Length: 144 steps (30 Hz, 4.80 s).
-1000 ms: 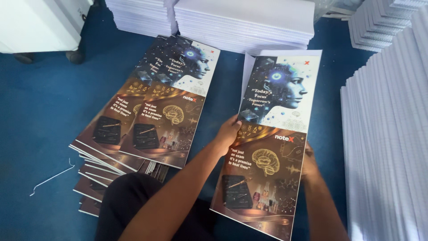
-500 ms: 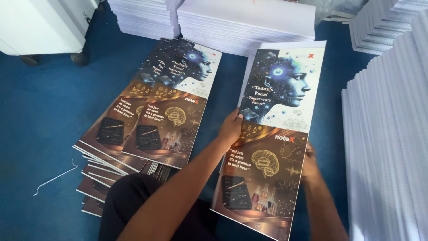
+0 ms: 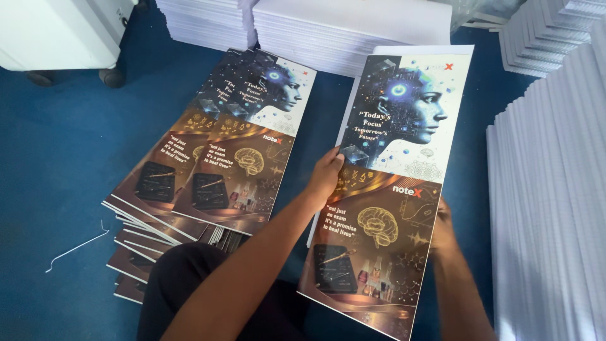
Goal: The person assembles notebooks by inserting loose index pages into printed covers. They repeatedly pick up a cover, insert a stack of index pages, fold the cover around the pages, and place the completed notebook into a growing stack. The process is repeated multiple times.
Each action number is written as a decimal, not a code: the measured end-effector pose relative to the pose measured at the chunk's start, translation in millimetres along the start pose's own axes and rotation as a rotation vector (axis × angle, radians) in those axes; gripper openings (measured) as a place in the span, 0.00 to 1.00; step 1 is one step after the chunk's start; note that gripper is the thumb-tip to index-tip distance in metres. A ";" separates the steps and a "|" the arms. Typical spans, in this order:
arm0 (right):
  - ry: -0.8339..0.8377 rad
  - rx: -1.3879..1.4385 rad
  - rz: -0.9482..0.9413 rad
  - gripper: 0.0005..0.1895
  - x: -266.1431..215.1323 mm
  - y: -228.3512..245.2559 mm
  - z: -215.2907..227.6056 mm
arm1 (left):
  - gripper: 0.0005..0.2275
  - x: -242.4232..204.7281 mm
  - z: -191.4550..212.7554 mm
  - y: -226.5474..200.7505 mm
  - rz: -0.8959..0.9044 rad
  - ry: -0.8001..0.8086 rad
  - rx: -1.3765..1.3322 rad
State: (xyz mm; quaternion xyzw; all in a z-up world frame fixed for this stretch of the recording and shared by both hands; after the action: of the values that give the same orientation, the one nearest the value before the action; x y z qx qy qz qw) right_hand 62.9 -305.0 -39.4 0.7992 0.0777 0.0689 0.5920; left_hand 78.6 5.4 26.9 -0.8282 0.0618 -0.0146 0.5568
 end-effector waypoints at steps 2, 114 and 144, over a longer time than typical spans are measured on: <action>-0.047 -0.023 -0.040 0.12 0.3 0.0 1.9 | 0.17 2.2 1.5 -1.4 0.022 -0.011 0.005; 0.381 -0.320 -0.200 0.28 60.5 170.6 -293.7 | 0.18 -69.4 125.0 -201.0 -0.129 -0.099 -0.333; 0.999 -0.762 -0.003 0.35 -42.4 8.0 -702.6 | 0.14 -410.9 514.6 -362.8 -0.432 -0.544 -0.207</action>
State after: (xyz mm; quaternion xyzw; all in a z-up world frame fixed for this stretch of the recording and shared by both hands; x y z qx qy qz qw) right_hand -120.2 341.3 171.0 0.4034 0.3161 0.4560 0.7276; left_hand -249.8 662.9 185.2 -0.8477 -0.2639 0.0954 0.4501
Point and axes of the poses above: each hand's wrist, its own x-axis towards the middle knuckle, its own z-axis out of the back of the hand, y = z × x, the point moved 5 cm from there along x, towards the middle knuckle, and after that the axes turned 9 degrees about y, right-handed, at the moved point
